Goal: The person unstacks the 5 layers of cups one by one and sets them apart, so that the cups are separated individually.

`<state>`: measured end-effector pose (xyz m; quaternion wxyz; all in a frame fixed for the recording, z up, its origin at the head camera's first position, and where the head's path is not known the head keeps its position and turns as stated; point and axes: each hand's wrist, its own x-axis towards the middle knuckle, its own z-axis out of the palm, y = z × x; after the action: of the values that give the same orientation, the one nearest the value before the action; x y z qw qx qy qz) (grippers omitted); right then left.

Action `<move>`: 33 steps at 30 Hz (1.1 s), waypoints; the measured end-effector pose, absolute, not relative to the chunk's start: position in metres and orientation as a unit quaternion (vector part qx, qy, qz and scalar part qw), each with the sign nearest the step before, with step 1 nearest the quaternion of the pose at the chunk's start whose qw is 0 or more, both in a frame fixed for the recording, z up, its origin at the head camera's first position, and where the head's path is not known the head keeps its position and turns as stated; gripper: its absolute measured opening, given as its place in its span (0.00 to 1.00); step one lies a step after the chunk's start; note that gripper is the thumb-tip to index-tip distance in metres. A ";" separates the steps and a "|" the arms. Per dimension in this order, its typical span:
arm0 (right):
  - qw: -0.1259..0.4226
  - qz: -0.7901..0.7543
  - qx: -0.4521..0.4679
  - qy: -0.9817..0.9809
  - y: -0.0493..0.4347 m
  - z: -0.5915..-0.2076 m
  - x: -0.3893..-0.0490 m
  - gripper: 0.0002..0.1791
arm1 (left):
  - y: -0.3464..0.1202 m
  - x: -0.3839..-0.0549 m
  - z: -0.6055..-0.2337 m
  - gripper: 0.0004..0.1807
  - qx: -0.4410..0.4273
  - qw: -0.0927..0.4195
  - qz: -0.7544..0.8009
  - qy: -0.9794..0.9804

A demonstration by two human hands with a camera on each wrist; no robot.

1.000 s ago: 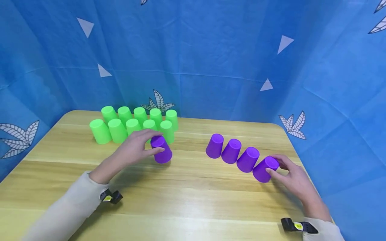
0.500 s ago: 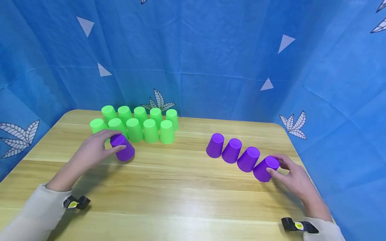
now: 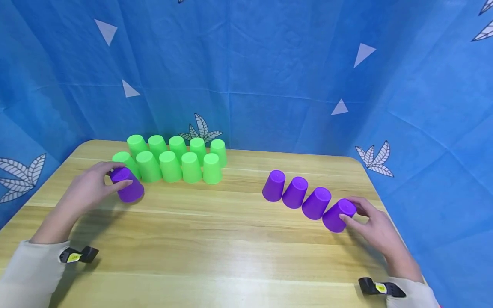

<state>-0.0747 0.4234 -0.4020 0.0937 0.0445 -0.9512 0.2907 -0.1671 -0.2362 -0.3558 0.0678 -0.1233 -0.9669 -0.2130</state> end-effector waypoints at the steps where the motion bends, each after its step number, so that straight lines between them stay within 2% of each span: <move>1: 0.094 0.291 0.045 -0.951 0.423 -0.403 -0.075 0.27 | -0.239 -0.168 -0.356 0.33 -0.121 0.064 -0.212 -0.968; 17: 0.091 0.291 0.041 -0.952 0.423 -0.403 -0.076 0.27 | -0.267 -0.175 -0.363 0.33 -0.088 0.024 -0.207 -0.974; 26: 0.097 0.290 0.043 -0.951 0.424 -0.402 -0.075 0.27 | -0.270 -0.174 -0.358 0.28 -0.084 0.007 -0.204 -0.975; 33: 0.103 0.291 0.051 -0.950 0.424 -0.401 -0.075 0.26 | -0.270 -0.174 -0.358 0.30 -0.080 0.003 -0.205 -0.975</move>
<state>-0.0752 0.4238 -0.4014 0.1030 0.0515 -0.9496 0.2914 -0.1738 -0.2703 -0.3582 0.0027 -0.0804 -0.9754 -0.2053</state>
